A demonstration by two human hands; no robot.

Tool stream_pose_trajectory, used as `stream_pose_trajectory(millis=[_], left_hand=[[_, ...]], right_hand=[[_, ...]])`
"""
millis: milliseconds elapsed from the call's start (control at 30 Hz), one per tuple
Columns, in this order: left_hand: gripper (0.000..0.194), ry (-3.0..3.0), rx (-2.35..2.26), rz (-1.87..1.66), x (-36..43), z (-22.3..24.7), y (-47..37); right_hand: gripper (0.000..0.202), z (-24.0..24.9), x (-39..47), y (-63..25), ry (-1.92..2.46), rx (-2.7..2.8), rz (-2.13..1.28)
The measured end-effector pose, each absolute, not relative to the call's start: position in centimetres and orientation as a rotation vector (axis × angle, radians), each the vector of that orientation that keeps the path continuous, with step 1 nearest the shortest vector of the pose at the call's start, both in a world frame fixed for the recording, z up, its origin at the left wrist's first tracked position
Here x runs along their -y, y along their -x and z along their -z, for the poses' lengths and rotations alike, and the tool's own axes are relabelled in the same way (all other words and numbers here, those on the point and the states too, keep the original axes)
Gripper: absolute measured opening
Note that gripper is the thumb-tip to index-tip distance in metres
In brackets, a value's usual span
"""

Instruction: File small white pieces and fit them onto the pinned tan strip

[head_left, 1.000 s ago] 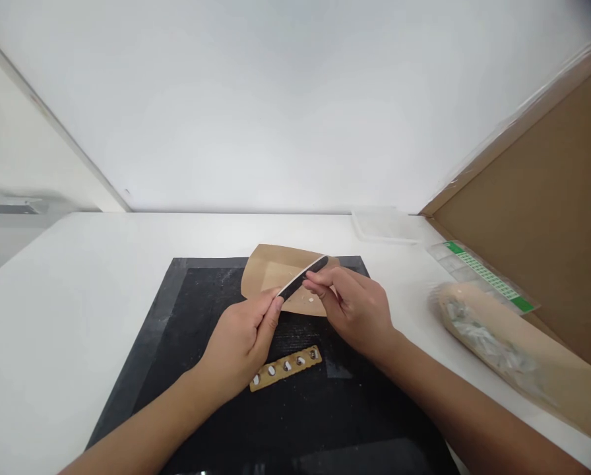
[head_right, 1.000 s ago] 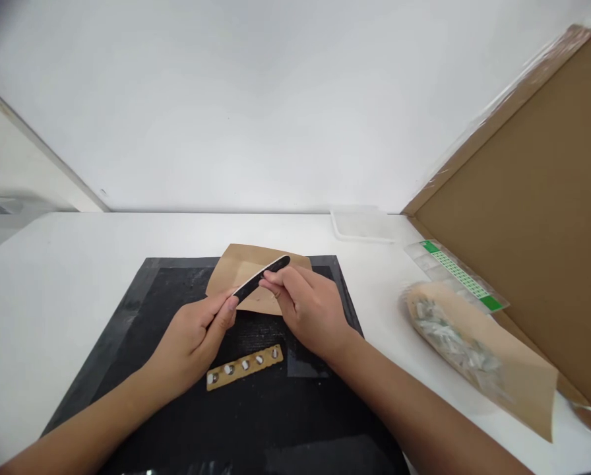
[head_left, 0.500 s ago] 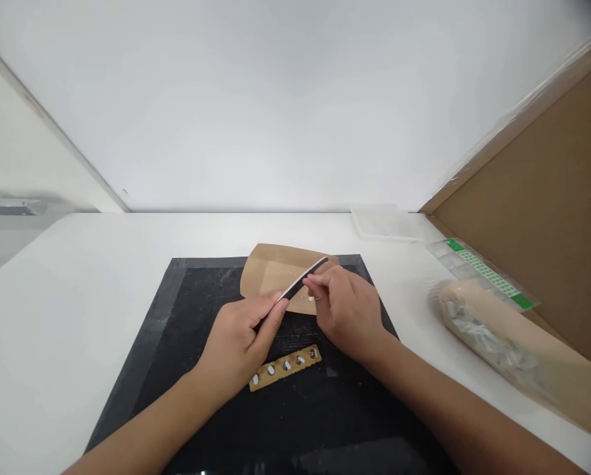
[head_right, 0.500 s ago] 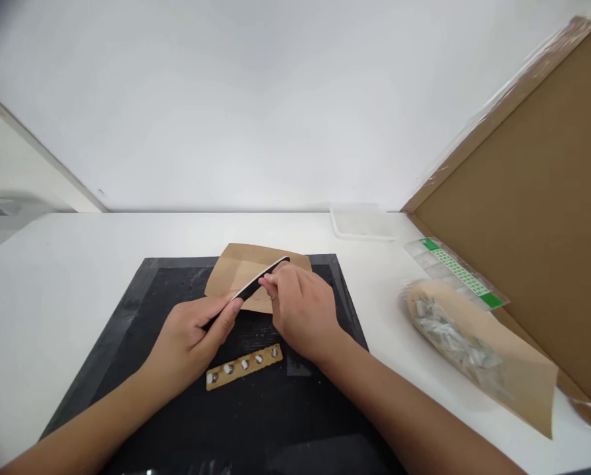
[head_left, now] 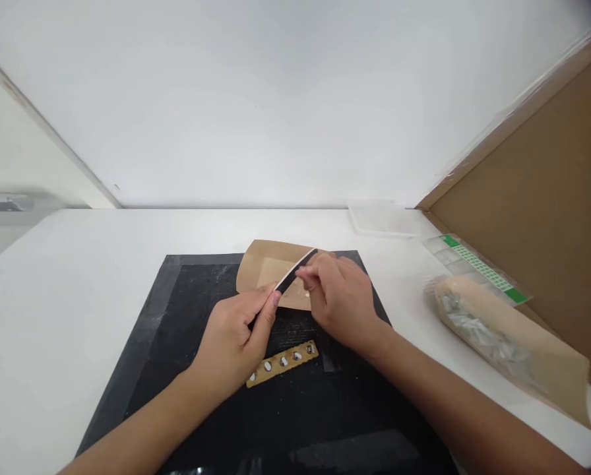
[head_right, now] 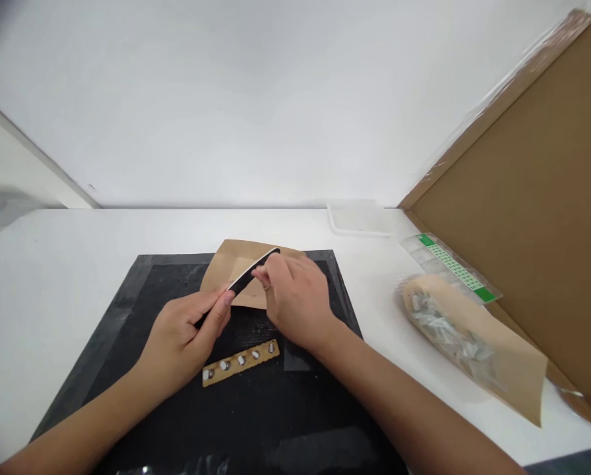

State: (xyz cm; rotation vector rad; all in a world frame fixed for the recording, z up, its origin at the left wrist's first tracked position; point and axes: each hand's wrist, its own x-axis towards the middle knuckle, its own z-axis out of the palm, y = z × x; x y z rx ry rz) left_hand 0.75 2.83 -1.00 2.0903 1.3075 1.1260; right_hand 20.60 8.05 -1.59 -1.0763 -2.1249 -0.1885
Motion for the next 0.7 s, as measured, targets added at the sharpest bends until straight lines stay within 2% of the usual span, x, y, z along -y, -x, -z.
stream_pose_trajectory(millis=[700], left_hand=[[0.031,-2.166,-1.325,-1.181,-3.01,0.97,-0.36]], right_hand=[[0.028,1.23,-7.5,-19.94,1.094,2.074,0.034]])
